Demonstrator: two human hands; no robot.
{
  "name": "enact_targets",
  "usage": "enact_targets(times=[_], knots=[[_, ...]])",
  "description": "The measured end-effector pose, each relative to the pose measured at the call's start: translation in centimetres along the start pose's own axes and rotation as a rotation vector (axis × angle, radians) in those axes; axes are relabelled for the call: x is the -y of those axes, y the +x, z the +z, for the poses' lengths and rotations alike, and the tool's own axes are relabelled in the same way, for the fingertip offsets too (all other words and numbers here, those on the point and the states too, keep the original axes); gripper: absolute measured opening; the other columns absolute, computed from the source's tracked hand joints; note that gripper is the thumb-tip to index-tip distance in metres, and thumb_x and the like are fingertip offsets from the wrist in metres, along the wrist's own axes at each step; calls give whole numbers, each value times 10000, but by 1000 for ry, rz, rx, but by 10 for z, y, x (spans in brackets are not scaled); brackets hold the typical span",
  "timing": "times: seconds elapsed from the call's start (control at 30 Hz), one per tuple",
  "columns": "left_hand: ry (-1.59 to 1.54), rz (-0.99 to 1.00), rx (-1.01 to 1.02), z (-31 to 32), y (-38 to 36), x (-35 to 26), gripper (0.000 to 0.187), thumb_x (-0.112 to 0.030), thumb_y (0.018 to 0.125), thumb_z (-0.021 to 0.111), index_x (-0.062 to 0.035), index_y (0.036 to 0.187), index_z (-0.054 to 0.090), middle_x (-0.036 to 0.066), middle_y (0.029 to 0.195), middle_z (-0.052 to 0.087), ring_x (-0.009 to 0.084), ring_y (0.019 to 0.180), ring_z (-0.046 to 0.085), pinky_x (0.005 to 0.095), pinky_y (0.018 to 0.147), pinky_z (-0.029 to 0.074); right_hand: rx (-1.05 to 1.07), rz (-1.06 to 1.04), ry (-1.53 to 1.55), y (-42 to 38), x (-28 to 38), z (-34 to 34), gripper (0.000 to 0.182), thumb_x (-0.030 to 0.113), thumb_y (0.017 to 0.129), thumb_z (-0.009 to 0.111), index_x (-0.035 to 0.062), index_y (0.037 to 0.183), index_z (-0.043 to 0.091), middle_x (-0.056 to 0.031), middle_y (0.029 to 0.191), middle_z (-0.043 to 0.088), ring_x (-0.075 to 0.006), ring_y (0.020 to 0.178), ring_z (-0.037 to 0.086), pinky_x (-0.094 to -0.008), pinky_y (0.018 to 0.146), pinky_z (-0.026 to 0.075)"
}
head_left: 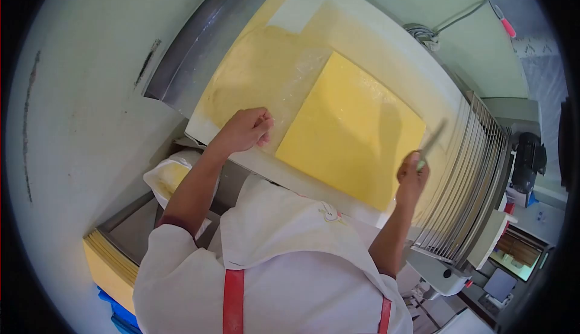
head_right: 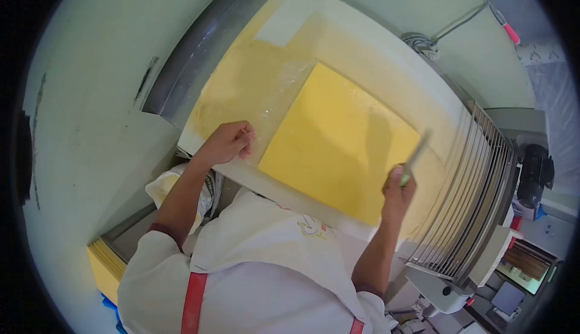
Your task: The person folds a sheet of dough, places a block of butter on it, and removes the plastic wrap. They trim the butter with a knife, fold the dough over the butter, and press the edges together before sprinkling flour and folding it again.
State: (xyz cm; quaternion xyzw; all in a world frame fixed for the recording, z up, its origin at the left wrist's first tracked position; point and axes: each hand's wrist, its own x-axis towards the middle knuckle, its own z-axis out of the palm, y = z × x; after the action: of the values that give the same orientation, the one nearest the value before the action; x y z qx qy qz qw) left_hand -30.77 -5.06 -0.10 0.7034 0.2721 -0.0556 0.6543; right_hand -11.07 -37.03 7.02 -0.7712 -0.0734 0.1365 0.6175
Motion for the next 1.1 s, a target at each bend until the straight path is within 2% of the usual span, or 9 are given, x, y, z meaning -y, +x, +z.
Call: enact_targets(times=[0.07, 0.13, 0.2, 0.33, 0.57, 0.77, 0.9, 1.0, 1.1], knots=[[9, 4, -20, 7, 19, -19, 194, -158, 927, 588, 9, 828, 576, 44, 615, 574, 113, 548, 570, 277, 525, 466, 148, 38, -333, 8, -4, 19, 204, 225, 956, 576, 65, 841, 628, 36, 579, 478, -76, 498, 452, -231, 478, 341], [189, 105, -139, 18, 48, -35, 206, -181, 909, 610, -1, 812, 581, 61, 601, 559, 135, 523, 540, 306, 516, 437, 397, -369, -565, 18, 4, 58, 101, 59, 866, 605, 24, 939, 664, -67, 759, 633, -203, 682, 622, -311, 596, 478], [324, 178, -245, 12, 67, -33, 210, -195, 897, 625, -9, 807, 584, 77, 591, 543, 158, 506, 511, 332, 515, 412, 717, -425, -719, 21, 4, 83, 289, -43, 722, 621, 4, 1005, 659, -157, 1069, 640, -311, 1032, 612, -407, 858, 500], [403, 208, -324, 1, 81, -25, 205, -200, 893, 634, -15, 816, 589, 100, 573, 517, 193, 488, 464, 351, 516, 391, 1140, -952, -715, 11, -2, 146, 392, -4, 735, 540, 6, 1116, 632, -140, 1233, 560, -321, 1218, 486, -435, 1075, 359], [285, 95, -213, -4, 84, -29, 211, -192, 901, 634, -6, 812, 588, 82, 574, 520, 159, 493, 440, 338, 508, 379, 865, -978, -801, 145, -17, 177, 408, -78, 653, 556, 18, 1038, 656, -132, 1108, 628, -330, 1072, 553, -425, 996, 409], [333, 183, -196, -6, 89, -18, 205, -179, 908, 633, -9, 802, 587, 33, 573, 500, 102, 500, 426, 295, 485, 364, 1168, -785, -604, 52, -51, 175, 254, 53, 753, 538, 30, 980, 649, -102, 1018, 603, -307, 1031, 569, -412, 993, 424], [236, 74, -133, -7, 86, -26, 207, -170, 914, 628, -12, 788, 583, 15, 578, 502, 90, 509, 432, 284, 487, 364, 1294, -1075, -546, 28, -37, 180, 263, 45, 716, 581, 43, 964, 667, -91, 1009, 622, -283, 1025, 592, -403, 946, 473], [229, 11, -91, -9, 85, -34, 204, -166, 919, 626, -20, 783, 585, 3, 588, 515, 85, 524, 448, 275, 494, 373, 977, -838, -809, 131, -32, 187, 448, -92, 579, 550, 73, 976, 675, -127, 996, 641, -333, 1035, 587, -416, 940, 461], [185, -65, -100, -5, 86, -32, 200, -187, 914, 623, -31, 790, 603, 17, 609, 560, 111, 538, 504, 287, 525, 412, 597, -1158, -796, 224, -3, 177, 411, -78, 667, 518, 37, 1037, 653, -156, 1022, 654, -373, 976, 582, -430, 871, 465]])
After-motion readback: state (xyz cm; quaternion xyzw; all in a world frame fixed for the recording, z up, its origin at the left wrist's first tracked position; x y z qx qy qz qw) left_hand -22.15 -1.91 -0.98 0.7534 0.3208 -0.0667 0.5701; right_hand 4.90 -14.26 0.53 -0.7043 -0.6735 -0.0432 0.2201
